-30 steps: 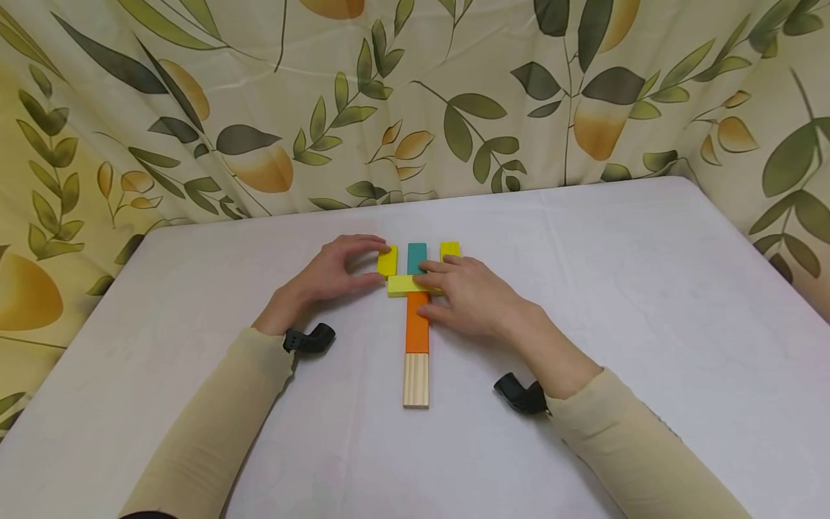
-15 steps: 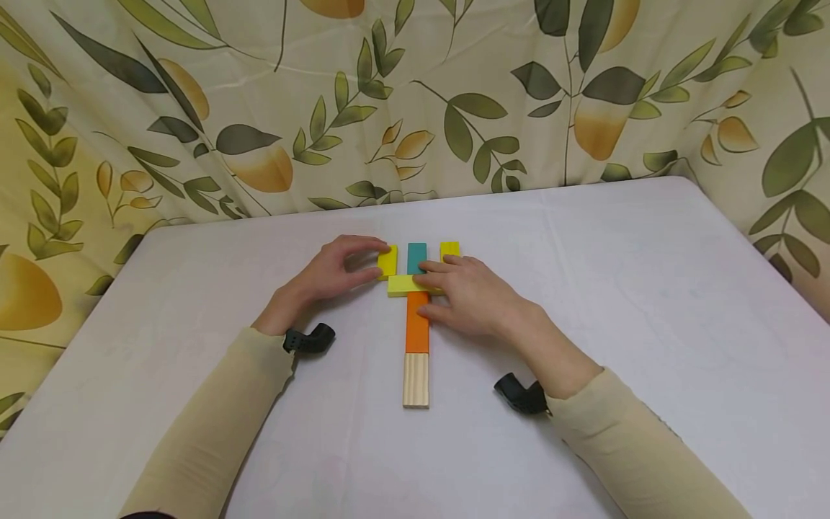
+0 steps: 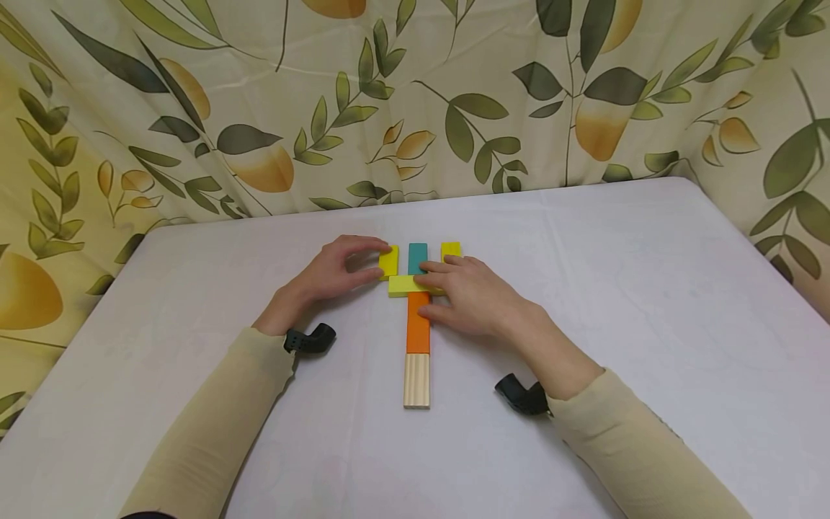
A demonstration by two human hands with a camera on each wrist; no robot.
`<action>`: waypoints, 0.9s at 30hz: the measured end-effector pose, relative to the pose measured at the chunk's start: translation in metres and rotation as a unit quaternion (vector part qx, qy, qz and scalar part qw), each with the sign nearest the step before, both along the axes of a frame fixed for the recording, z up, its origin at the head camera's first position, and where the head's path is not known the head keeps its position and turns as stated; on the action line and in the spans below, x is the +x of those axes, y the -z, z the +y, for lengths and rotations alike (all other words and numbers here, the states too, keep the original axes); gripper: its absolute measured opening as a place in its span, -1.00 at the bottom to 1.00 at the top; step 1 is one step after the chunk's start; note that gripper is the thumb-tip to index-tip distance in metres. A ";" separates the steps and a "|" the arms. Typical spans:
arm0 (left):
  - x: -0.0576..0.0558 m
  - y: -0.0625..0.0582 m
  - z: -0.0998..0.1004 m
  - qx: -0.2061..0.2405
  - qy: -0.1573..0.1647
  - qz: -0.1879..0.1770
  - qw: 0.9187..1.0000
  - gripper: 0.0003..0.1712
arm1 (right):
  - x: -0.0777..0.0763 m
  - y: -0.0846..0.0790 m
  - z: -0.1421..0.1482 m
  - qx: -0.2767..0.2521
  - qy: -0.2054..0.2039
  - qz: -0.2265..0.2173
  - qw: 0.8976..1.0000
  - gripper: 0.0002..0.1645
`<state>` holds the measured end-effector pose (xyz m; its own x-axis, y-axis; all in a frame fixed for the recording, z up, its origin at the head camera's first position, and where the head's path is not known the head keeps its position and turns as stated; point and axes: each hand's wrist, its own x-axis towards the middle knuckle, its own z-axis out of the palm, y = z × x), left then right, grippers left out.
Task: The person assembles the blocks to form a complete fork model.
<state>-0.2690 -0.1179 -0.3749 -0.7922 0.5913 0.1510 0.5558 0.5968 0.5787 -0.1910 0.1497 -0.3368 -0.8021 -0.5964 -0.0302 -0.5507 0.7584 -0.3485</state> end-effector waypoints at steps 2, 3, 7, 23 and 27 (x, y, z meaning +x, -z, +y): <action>0.001 0.000 0.000 -0.002 -0.002 -0.002 1.000 -0.51 | 0.000 0.000 0.000 0.000 -0.001 -0.001 1.000 -0.37; 0.001 0.000 0.000 -0.003 -0.003 -0.002 1.000 -0.51 | 0.000 0.000 0.000 0.001 0.000 -0.001 1.000 -0.37; 0.001 0.000 0.001 -0.008 -0.003 -0.004 1.000 -0.50 | 0.001 0.000 0.000 0.000 0.000 0.000 1.000 -0.37; 0.000 -0.001 0.004 0.014 -0.004 0.018 1.000 -0.49 | 0.000 -0.012 0.010 -0.044 0.026 -0.019 0.999 -0.37; 0.006 -0.002 0.000 0.024 -0.024 0.031 0.999 -0.50 | 0.000 -0.017 0.015 -0.058 0.043 -0.032 0.997 -0.35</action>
<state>-0.2626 -0.1178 -0.3725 -0.8071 0.5441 0.2291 0.5638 0.5952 0.5726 -0.1914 0.1642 -0.3193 -0.8494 -0.5274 -0.0181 -0.4587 0.7549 -0.4688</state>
